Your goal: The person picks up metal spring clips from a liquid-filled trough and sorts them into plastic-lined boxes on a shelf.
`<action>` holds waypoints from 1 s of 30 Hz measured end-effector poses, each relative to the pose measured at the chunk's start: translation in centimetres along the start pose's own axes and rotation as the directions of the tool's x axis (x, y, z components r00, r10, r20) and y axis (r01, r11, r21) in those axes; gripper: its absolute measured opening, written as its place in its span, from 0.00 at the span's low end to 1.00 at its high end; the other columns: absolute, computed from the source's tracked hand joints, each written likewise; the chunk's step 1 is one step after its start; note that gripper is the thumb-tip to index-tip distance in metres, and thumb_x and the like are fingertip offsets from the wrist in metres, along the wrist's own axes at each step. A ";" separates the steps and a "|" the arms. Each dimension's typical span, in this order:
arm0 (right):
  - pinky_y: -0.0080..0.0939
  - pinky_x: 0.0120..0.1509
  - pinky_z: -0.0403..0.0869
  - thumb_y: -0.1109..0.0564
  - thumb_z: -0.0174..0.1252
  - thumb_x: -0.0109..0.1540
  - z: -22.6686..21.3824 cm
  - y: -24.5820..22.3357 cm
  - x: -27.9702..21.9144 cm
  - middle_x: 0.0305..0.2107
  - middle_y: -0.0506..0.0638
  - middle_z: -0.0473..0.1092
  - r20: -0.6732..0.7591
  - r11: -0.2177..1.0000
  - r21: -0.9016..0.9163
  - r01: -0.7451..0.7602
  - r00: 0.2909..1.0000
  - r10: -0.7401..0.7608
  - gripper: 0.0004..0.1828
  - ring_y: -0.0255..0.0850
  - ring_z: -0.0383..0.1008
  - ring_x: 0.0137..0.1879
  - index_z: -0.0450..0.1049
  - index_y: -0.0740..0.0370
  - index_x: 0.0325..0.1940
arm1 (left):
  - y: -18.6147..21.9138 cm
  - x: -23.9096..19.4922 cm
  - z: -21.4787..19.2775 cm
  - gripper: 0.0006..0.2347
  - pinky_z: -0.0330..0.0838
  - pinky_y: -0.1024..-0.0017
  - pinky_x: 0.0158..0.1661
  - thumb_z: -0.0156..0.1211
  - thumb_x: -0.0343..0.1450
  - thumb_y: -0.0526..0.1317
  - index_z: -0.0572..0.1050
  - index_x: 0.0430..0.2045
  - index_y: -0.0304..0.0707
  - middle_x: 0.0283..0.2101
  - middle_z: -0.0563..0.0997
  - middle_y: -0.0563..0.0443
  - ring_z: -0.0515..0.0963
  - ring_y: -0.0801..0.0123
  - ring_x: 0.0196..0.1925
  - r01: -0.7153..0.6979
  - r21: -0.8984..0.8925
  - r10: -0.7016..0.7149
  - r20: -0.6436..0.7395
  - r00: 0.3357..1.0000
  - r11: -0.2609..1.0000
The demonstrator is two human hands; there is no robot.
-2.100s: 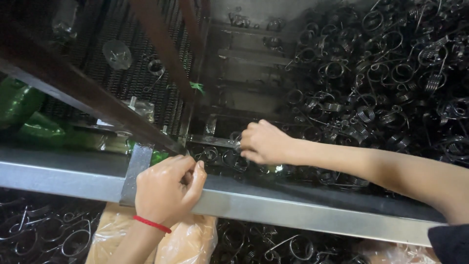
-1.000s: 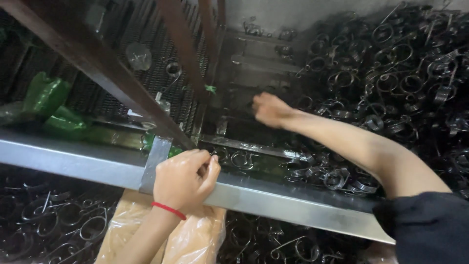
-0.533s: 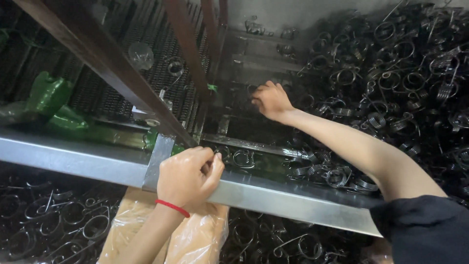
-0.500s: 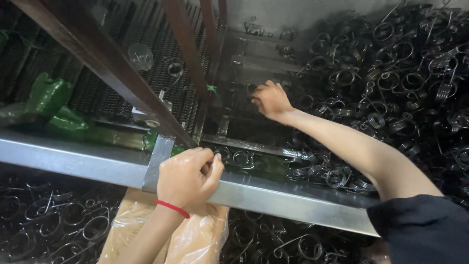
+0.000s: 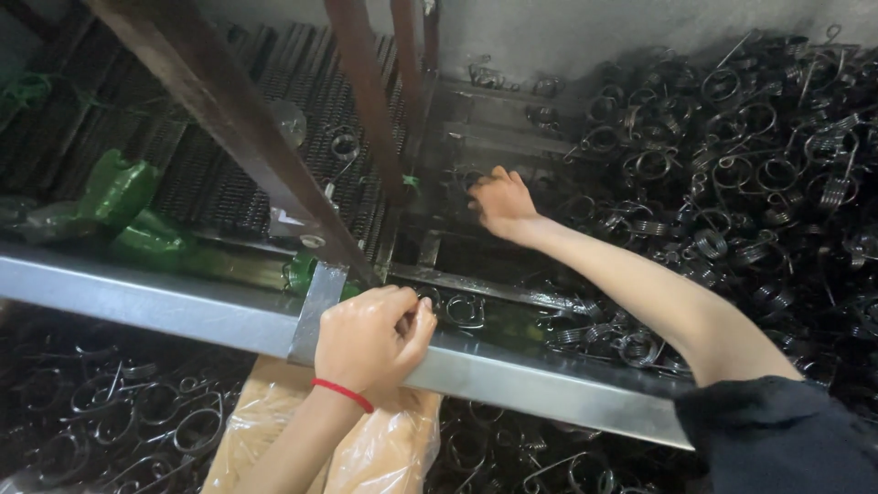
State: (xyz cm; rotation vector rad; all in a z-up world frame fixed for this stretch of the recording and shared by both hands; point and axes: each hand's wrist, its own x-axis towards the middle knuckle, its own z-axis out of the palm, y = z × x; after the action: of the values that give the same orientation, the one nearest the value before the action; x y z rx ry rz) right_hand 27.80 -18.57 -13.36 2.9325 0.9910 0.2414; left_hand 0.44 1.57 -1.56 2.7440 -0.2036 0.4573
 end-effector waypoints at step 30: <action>0.54 0.72 0.72 0.51 0.59 0.68 -11.5 -7.4 -45.1 0.29 0.50 0.81 0.147 0.882 0.188 -0.432 0.900 0.410 0.11 0.42 0.82 0.35 0.83 0.57 0.37 | 1.3 -0.6 -0.8 0.20 0.69 0.49 0.33 0.50 0.80 0.50 0.78 0.20 0.42 0.25 0.82 0.41 0.79 0.41 0.32 0.122 0.060 -0.129 0.112 0.985 0.991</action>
State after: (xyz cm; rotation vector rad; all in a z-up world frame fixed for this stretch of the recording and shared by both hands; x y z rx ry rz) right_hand -13.80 -40.15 -8.71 3.2914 0.3705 -0.0132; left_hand -0.56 0.72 -0.66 2.8172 -0.0471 0.2733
